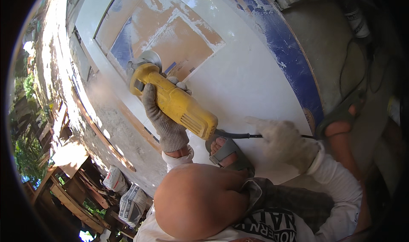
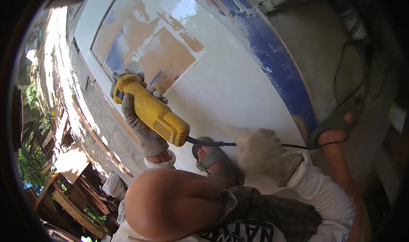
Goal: The person uses a yellow angle grinder to smooth a white surface, moving the tool in circular motions across the area. The person sits on the floor while performing the task.
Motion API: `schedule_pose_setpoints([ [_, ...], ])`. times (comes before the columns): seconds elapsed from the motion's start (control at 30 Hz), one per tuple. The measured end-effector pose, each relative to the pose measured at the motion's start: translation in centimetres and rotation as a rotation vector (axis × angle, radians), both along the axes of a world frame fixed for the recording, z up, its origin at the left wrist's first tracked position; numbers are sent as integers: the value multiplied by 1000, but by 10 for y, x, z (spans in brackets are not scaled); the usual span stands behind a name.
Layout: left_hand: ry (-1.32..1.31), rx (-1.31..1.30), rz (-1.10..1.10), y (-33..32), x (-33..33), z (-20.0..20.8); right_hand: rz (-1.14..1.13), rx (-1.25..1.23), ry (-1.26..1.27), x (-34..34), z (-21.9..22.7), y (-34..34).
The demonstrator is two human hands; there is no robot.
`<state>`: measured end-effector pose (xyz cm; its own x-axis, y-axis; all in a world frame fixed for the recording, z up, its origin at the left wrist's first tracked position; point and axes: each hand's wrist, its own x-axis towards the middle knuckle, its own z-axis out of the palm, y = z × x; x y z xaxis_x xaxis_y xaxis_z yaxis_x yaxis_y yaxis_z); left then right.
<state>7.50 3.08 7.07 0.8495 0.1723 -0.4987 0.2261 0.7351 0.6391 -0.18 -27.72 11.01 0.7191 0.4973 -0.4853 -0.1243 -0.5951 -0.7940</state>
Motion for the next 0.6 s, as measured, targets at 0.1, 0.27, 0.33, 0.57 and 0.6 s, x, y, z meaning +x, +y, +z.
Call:
schedule_pose_setpoints([
  [0.1,-72,-27,14,2,16,0,29,-246,-16,12,-6,-121],
  [0.27,-71,-131,52,-24,19,-13,0,-975,-41,2,25,-311],
  [0.33,-70,-262,20,-37,16,-17,106,-1130,-97,-9,28,-355],
  [0.57,-40,-217,-46,-75,1,-19,-233,-1309,-682,29,47,-414],
  [0.6,-55,-269,-52,-76,1,-19,-263,-1188,-815,43,50,-414],
])
